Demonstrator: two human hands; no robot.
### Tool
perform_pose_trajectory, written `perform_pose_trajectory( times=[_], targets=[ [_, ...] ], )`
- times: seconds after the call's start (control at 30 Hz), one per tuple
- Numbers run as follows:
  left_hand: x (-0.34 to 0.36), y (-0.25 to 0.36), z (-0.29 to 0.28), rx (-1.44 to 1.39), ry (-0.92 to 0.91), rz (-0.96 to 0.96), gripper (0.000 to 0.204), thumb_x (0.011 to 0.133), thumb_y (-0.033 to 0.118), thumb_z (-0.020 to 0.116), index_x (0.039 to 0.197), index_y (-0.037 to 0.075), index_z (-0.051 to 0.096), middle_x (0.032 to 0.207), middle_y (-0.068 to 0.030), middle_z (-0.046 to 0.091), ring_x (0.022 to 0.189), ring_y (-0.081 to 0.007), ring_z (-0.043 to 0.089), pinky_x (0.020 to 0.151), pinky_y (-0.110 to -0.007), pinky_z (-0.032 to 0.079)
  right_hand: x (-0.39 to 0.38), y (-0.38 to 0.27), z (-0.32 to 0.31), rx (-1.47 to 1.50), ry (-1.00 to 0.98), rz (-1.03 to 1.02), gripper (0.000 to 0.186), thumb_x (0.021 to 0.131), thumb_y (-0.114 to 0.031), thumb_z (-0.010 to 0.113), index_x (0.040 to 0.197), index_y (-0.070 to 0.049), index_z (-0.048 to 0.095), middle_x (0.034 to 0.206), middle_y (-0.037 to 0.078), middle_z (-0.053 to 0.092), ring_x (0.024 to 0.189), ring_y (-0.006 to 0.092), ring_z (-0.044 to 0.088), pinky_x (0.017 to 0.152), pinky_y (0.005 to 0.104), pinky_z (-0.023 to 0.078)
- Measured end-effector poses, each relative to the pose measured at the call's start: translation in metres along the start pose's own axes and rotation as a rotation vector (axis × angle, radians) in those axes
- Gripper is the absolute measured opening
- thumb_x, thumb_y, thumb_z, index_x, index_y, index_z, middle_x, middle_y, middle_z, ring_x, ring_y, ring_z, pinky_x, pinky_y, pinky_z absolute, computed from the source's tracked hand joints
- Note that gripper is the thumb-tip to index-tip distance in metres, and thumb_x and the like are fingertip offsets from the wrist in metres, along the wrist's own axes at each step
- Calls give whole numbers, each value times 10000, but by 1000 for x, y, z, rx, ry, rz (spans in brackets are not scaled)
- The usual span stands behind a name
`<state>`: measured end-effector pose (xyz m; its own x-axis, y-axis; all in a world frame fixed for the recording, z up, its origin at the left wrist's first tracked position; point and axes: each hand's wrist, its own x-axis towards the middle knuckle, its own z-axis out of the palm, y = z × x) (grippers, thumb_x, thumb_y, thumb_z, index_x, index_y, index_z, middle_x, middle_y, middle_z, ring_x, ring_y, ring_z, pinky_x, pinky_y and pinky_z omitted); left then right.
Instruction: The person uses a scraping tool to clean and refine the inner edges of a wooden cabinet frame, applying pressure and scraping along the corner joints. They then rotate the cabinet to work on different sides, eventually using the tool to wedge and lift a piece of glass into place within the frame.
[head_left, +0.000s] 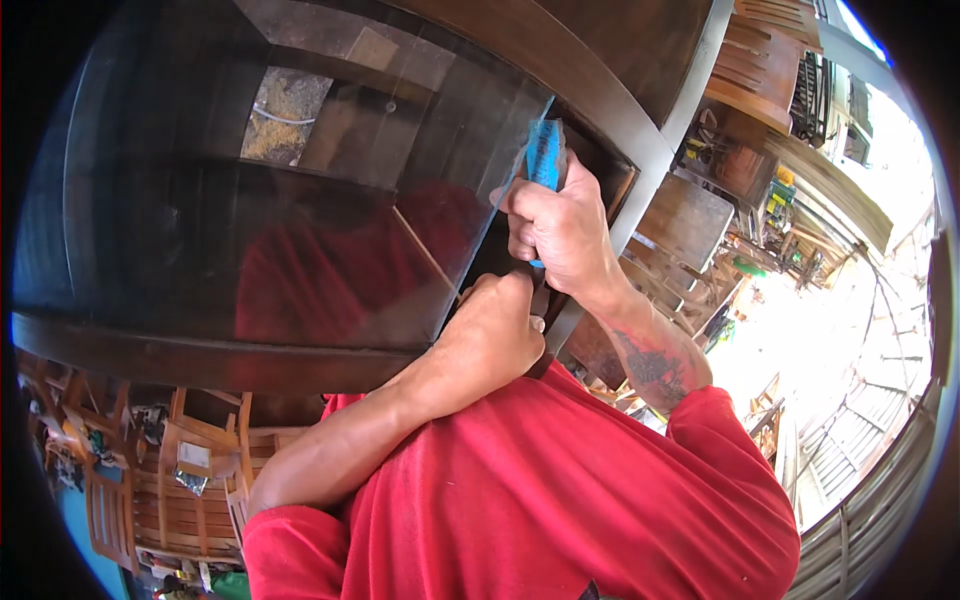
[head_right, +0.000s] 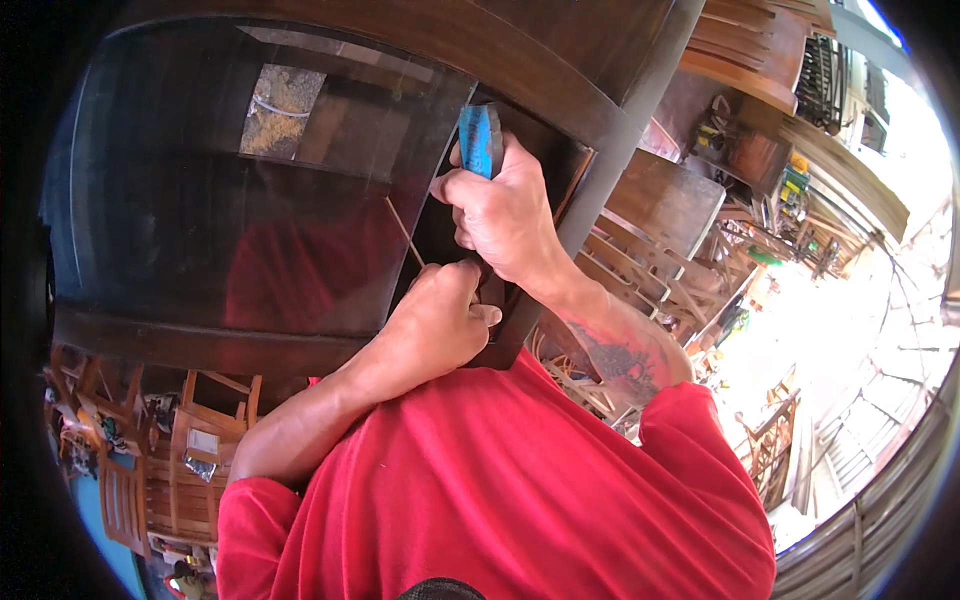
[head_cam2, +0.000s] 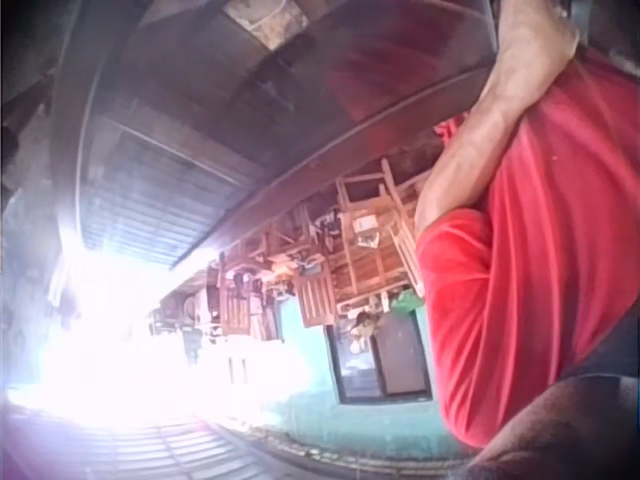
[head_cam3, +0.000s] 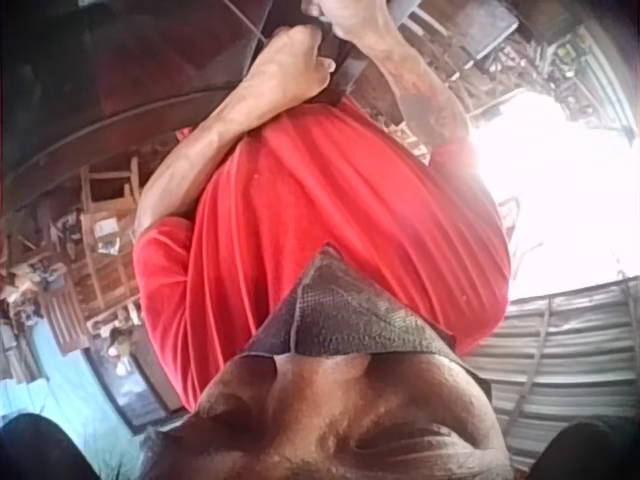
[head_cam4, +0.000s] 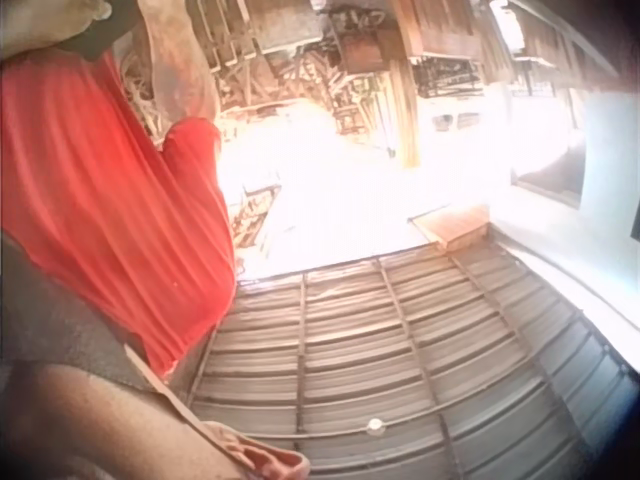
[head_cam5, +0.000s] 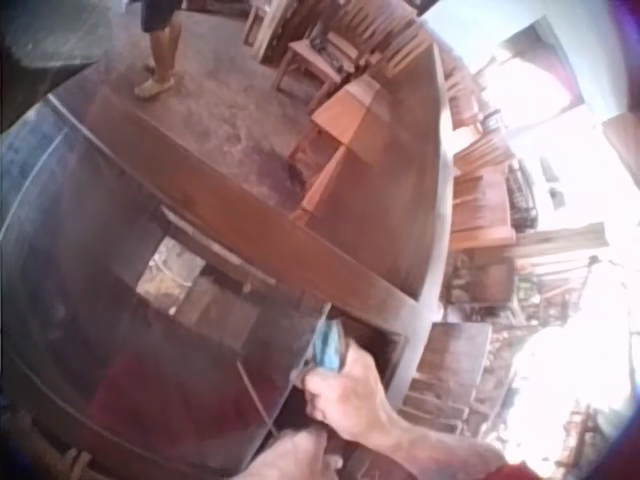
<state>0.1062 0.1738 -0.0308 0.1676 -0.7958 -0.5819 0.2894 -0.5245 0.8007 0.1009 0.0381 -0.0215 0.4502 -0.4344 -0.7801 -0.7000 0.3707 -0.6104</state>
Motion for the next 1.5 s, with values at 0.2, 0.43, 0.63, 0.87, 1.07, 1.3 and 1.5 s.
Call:
perform_pose_trajectory(
  times=[0.2, 0.43, 0.63, 0.87, 1.07, 1.3, 1.5],
  targets=[
    [-1, 3, -1, -6, -14, -15, 223, 824, 53, 747, 871, -131, 630, 784, -359, 642, 803, -502, 684, 740, -525, 535, -7, 1, 4, 12, 47, -51, 232, 821, 23, 625, 1002, -38, 493, 674, 3, 493, 481, 72, 432, 405, 268, 326],
    [1, -7, 8, 41, 26, 51, 241, 820, 59, 746, 925, -122, 626, 867, -378, 658, 882, -509, 682, 792, -539, 545, -3, 5, 0, 11, 84, -35, 239, 819, 16, 627, 1015, -33, 499, 680, 6, 490, 483, 70, 420, 412, 269, 325],
    [2, 0, 1, 47, -20, 8, 238, 813, 57, 742, 925, -119, 627, 850, -357, 668, 862, -499, 691, 794, -530, 551, -3, 8, -6, 61, 74, -12, 246, 817, 7, 639, 1020, -28, 505, 669, 2, 495, 480, 75, 422, 411, 268, 327],
    [-1, -3, 4, 24, -37, 30, 222, 809, 44, 736, 932, -113, 639, 859, -340, 676, 871, -500, 685, 801, -525, 548, -11, 11, -1, 76, 131, -62, 246, 831, 5, 650, 1035, -22, 515, 658, -1, 493, 488, 77, 441, 415, 266, 337],
    [2, -2, 3, 37, -56, -27, 186, 816, 17, 715, 929, -110, 640, 871, -337, 673, 894, -498, 681, 794, -521, 544, -4, 1, 3, -22, 41, 17, 195, 827, 45, 558, 978, -56, 487, 714, 45, 537, 479, 74, 425, 409, 259, 344],
    [0, 1, 0, -92, 22, 8, 171, 820, 12, 715, 904, -114, 635, 855, -313, 678, 878, -481, 693, 761, -487, 539, 4, -2, 0, 2, -82, 63, 213, 821, 45, 532, 1000, -58, 483, 763, 69, 562, 501, 73, 426, 409, 271, 328],
    [0, 2, 2, 16, 13, -61, 214, 816, 48, 745, 876, -125, 635, 843, -348, 667, 860, -487, 695, 762, -505, 542, -2, 4, 4, -50, 3, -13, 212, 821, 48, 524, 1002, -57, 492, 751, 57, 552, 493, 66, 428, 405, 262, 334]
  ],
)
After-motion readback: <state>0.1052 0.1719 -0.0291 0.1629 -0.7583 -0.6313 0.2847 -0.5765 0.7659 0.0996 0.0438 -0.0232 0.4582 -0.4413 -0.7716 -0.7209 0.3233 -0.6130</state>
